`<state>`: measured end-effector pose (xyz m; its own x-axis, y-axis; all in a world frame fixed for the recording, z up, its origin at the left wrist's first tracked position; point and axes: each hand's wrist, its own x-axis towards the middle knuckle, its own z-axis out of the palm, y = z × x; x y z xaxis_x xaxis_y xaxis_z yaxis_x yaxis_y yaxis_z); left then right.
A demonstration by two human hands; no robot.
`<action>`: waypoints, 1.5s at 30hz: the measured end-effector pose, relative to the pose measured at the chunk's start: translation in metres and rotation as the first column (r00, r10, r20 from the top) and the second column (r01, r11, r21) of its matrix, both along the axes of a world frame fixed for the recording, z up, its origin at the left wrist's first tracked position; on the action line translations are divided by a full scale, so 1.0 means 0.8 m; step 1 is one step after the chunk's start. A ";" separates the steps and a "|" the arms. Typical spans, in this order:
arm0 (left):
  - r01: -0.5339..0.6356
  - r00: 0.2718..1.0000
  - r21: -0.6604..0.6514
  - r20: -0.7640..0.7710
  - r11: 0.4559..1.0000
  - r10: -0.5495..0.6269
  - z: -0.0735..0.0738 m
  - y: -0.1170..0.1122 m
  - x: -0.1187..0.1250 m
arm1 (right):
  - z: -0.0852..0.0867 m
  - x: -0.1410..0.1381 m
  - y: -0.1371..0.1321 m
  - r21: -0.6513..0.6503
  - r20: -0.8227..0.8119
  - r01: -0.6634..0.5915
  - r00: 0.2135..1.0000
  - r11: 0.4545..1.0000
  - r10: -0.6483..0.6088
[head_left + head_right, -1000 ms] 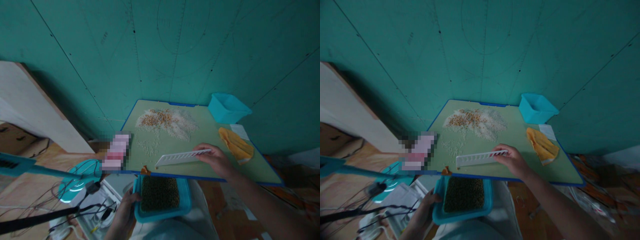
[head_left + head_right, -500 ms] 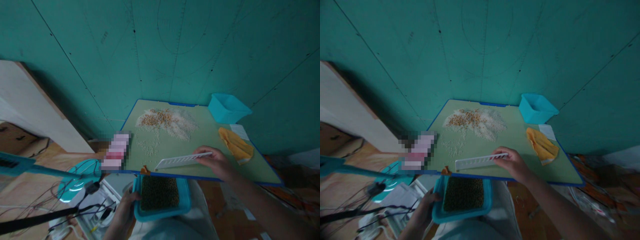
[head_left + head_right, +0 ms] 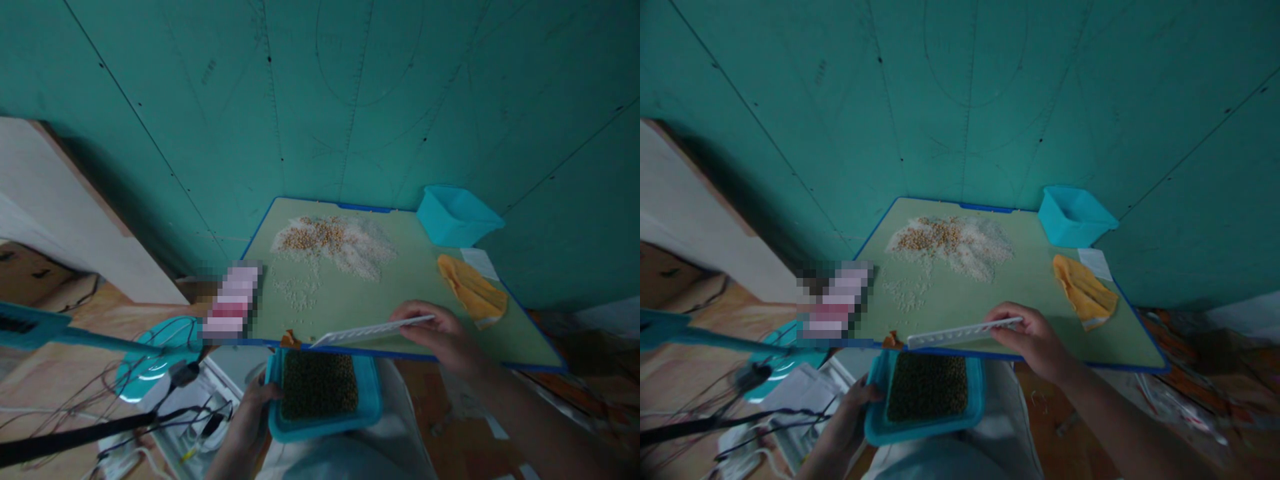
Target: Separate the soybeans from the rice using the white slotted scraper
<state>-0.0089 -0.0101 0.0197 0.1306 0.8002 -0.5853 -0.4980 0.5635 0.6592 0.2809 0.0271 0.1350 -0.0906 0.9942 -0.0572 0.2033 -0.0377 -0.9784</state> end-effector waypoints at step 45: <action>-0.022 0.996 0.003 0.091 1.000 0.022 -0.005 -0.002 0.002 | 0.005 -0.018 -0.002 0.044 0.040 0.062 0.997 0.997 -0.064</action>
<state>-0.0073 -0.0116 0.0157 0.1659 0.8060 -0.5682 -0.5685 0.5490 0.6127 0.2665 0.0259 0.1387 -0.0264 0.9995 -0.0168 0.2424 -0.0099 -0.9701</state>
